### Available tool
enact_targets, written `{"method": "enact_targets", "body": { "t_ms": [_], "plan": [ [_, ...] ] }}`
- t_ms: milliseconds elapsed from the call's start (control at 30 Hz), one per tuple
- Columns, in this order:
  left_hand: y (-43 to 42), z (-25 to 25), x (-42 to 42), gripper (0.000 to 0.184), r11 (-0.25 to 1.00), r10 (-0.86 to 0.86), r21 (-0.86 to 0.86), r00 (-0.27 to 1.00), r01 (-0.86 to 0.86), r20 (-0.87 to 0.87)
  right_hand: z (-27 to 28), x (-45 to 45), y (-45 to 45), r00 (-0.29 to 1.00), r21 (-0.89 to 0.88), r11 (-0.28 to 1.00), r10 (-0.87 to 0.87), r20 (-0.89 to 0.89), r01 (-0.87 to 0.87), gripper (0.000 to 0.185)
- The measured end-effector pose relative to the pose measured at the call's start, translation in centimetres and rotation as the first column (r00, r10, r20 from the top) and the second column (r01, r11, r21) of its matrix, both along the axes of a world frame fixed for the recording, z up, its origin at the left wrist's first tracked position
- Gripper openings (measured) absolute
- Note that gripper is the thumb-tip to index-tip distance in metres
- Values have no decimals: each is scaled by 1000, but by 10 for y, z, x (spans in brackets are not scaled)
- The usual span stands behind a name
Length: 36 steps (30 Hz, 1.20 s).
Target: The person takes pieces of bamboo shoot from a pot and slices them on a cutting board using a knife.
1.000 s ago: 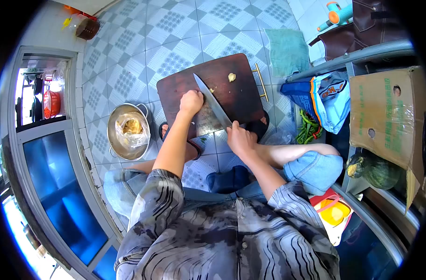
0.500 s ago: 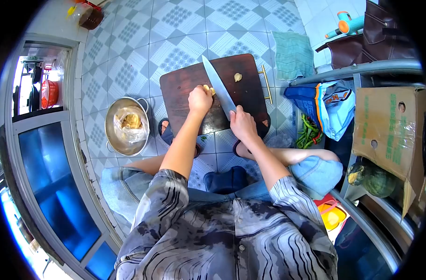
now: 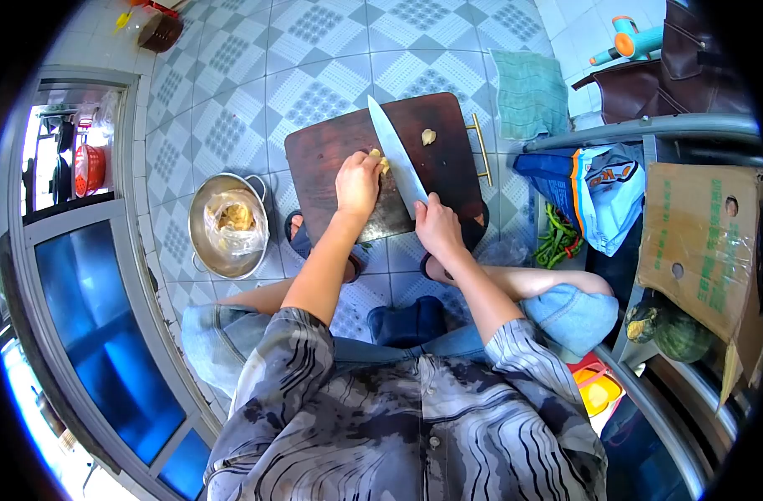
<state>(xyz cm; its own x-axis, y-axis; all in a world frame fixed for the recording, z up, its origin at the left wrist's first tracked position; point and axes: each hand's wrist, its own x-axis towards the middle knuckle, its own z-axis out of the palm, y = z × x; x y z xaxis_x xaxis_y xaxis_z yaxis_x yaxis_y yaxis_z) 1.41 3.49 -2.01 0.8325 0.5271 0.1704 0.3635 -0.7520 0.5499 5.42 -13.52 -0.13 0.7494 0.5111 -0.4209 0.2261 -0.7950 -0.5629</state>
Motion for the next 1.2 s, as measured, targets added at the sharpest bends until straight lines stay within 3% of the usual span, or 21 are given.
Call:
{"method": "enact_targets", "body": {
  "t_ms": [133, 167, 233, 433, 667, 800, 833, 1200],
  "plan": [
    [2, 8, 2, 11, 1000, -14, -28, 992, 10, -126, 1, 0, 1, 1000, -1, 1000, -4, 29, 4, 28],
    [1, 10, 3, 11, 999, -16, -31, 992, 12, -127, 2, 0, 1, 1000, -4, 1000, -6, 28, 6, 28],
    [-2, 12, 3, 15, 1000, -8, 14, 999, 8, 35, 4, 1, 2, 1000, -23, 1000, 5, 22, -4, 27],
    [-16, 7, 2, 15, 991, 128, -27, 992, -129, -21, 4, -1, 1, 999, -35, 999, 2, 39, -1, 27],
    [-12, 6, 5, 11, 993, 114, 1, 993, -114, -28, 11, 15, -3, 996, -52, 996, 79, 44, -77, 27],
    [-16, 0, 6, 11, 993, 110, 61, 986, -102, -129, 13, 12, -5, 996, -63, 995, 75, 39, -72, 27],
    [-17, 1, 6, 18, 993, 105, 61, 983, -97, -149, 13, 12, -5, 997, -62, 996, 66, 36, -64, 27],
    [-12, -7, 6, 15, 996, 11, 91, 995, -1, -104, 8, 31, 46, 999, -41, 999, 36, 18, -35, 28]
  ]
}}
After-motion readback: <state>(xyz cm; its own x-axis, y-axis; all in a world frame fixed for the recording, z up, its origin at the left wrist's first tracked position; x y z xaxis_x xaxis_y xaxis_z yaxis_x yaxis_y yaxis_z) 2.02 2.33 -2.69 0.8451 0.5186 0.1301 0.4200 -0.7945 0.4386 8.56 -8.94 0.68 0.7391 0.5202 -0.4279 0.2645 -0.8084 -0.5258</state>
